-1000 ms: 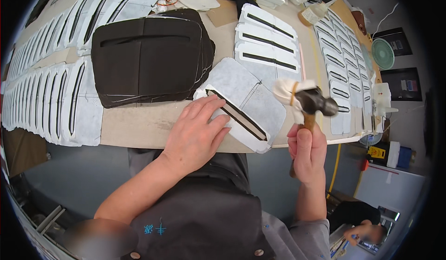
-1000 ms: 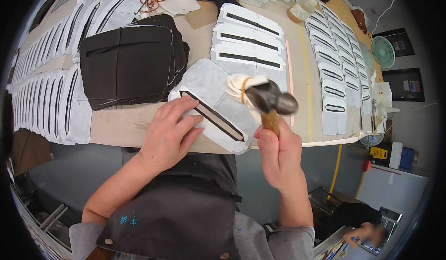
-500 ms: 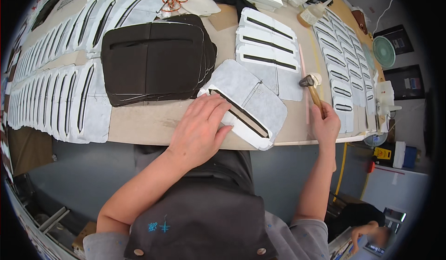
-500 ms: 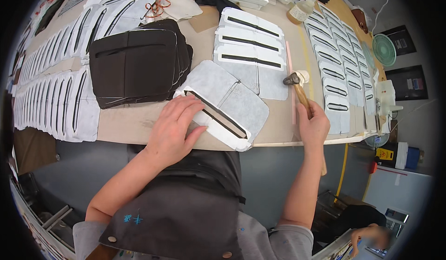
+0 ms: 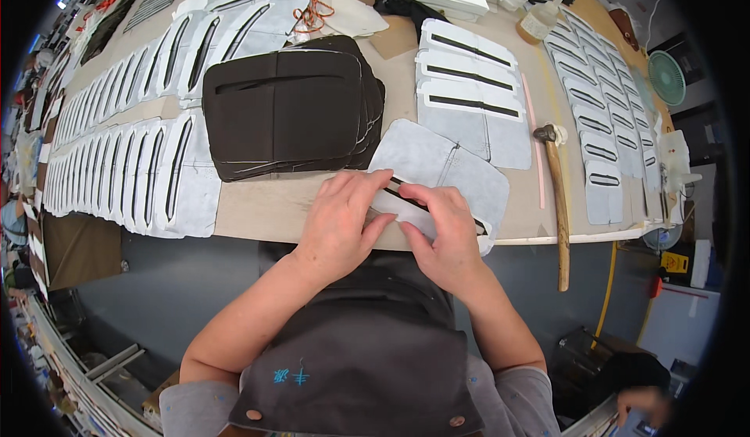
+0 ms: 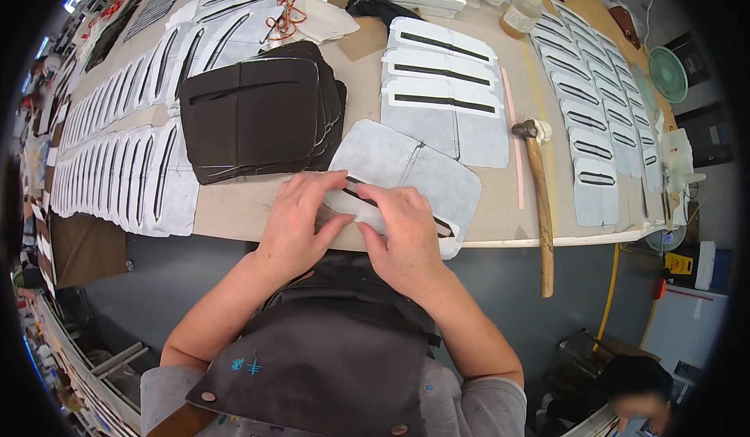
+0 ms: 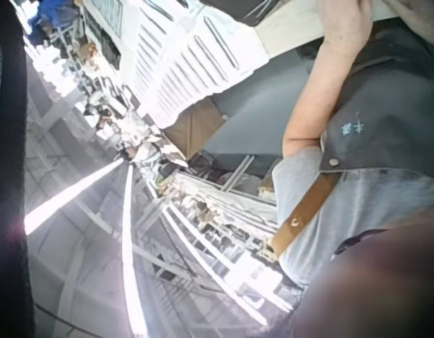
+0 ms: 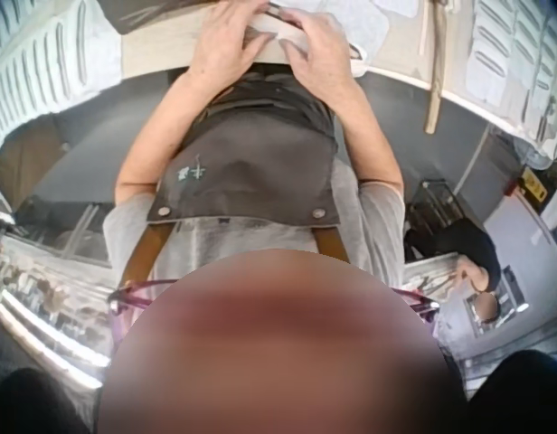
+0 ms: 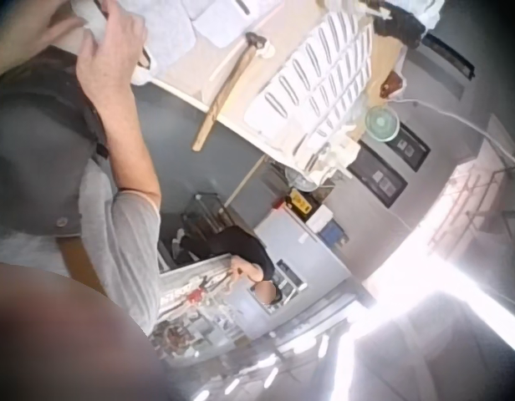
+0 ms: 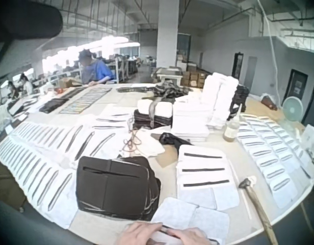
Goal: The recorder is assembling small leather pocket components by aligning pieces, flattening them, and using a hammer to secure the edges on a workshop table.
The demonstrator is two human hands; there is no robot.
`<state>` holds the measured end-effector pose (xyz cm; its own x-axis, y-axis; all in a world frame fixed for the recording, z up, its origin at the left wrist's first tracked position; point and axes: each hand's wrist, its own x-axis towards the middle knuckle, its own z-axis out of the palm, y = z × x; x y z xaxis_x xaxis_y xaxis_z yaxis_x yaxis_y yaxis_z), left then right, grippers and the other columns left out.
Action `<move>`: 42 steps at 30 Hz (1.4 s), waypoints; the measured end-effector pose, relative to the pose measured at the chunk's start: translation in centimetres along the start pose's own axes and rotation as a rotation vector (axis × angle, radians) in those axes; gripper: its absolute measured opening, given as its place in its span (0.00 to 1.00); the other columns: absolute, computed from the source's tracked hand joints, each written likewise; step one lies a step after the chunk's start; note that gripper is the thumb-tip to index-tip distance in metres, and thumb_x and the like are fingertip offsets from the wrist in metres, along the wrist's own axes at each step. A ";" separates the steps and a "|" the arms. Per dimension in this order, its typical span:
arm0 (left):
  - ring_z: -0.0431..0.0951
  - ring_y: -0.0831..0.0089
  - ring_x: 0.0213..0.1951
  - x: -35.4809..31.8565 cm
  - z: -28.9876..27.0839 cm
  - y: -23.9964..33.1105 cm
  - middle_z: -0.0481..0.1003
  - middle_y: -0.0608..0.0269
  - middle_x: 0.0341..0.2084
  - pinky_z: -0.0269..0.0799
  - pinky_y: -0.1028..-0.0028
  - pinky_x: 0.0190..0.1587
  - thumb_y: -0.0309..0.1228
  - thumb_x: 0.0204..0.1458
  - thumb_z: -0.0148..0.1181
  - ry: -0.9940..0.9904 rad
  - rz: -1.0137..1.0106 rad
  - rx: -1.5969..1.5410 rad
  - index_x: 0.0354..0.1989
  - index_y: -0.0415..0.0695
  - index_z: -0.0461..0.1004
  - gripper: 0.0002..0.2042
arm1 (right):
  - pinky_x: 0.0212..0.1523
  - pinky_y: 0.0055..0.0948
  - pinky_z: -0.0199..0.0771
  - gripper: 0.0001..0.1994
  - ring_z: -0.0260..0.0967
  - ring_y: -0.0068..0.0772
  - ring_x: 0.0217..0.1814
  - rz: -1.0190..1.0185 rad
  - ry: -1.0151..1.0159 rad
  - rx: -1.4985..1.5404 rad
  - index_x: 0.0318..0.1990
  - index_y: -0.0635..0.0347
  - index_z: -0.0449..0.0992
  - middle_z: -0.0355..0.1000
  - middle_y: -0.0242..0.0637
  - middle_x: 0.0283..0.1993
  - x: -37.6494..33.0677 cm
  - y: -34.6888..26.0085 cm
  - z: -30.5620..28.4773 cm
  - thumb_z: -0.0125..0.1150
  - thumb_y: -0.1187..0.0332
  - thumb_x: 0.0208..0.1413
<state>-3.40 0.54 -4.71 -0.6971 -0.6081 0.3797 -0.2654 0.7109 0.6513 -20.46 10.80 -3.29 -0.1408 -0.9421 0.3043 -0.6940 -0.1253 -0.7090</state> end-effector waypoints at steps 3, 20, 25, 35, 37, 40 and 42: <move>0.77 0.54 0.51 0.1 -0.3 -0.1 0.79 0.55 0.48 0.70 0.58 0.55 0.25 0.48 0.73 -0.034 0.003 0.003 0.59 0.42 0.72 0.28 | 0.52 0.42 0.68 0.22 0.72 0.44 0.49 -0.038 -0.004 -0.060 0.54 0.59 0.77 0.78 0.37 0.47 0.1 0.1 0.6 0.70 0.78 0.48; 0.77 0.53 0.47 -0.4 -1.1 -1.0 0.78 0.53 0.46 0.73 0.62 0.51 0.21 0.50 0.71 0.023 -0.032 -0.104 0.60 0.38 0.71 0.27 | 0.53 0.41 0.73 0.26 0.71 0.49 0.51 0.054 0.096 -0.079 0.53 0.60 0.79 0.79 0.40 0.49 -4.9 1.3 -3.2 0.78 0.76 0.42; 0.75 0.54 0.47 0.3 -0.7 -0.6 0.77 0.55 0.44 0.73 0.62 0.50 0.18 0.51 0.68 0.009 -0.026 -0.017 0.52 0.39 0.76 0.18 | 0.53 0.42 0.73 0.26 0.71 0.48 0.52 0.079 0.168 -0.090 0.51 0.60 0.79 0.78 0.40 0.48 -5.6 1.6 -3.0 0.79 0.76 0.40; 0.73 0.58 0.46 0.6 -0.6 -1.1 0.75 0.59 0.41 0.71 0.64 0.49 0.18 0.52 0.66 -0.019 0.073 0.085 0.41 0.39 0.81 0.08 | 0.53 0.40 0.71 0.24 0.68 0.46 0.53 0.120 0.137 -0.217 0.47 0.55 0.81 0.76 0.36 0.46 -6.8 2.9 -6.2 0.79 0.77 0.37; 0.73 0.56 0.48 0.4 -0.7 -1.4 0.75 0.59 0.42 0.70 0.61 0.52 0.22 0.50 0.70 -0.056 0.073 0.039 0.42 0.40 0.80 0.11 | 0.50 0.37 0.72 0.19 0.70 0.43 0.51 0.141 0.084 -0.107 0.42 0.55 0.83 0.77 0.35 0.45 -6.6 3.2 -7.2 0.78 0.77 0.39; 0.72 0.55 0.52 0.8 -1.7 0.0 0.76 0.60 0.46 0.69 0.57 0.55 0.28 0.46 0.75 -0.108 0.113 0.032 0.41 0.42 0.80 0.14 | 0.46 0.34 0.74 0.13 0.72 0.39 0.46 0.160 -0.023 -0.014 0.37 0.56 0.84 0.78 0.34 0.39 -5.4 3.4 -9.1 0.77 0.78 0.41; 0.70 0.54 0.56 0.6 -1.9 0.3 0.76 0.59 0.49 0.68 0.56 0.57 0.30 0.44 0.77 -0.135 0.138 0.066 0.42 0.44 0.79 0.17 | 0.44 0.32 0.73 0.11 0.72 0.35 0.43 0.137 -0.008 0.088 0.35 0.57 0.84 0.78 0.33 0.36 -4.1 3.0 -9.9 0.77 0.78 0.43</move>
<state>-2.62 -0.24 -3.04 -0.8118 -0.4534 0.3681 -0.2007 0.8085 0.5531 -28.97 17.40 -0.38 -0.2245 -0.9546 0.1960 -0.6041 -0.0214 -0.7966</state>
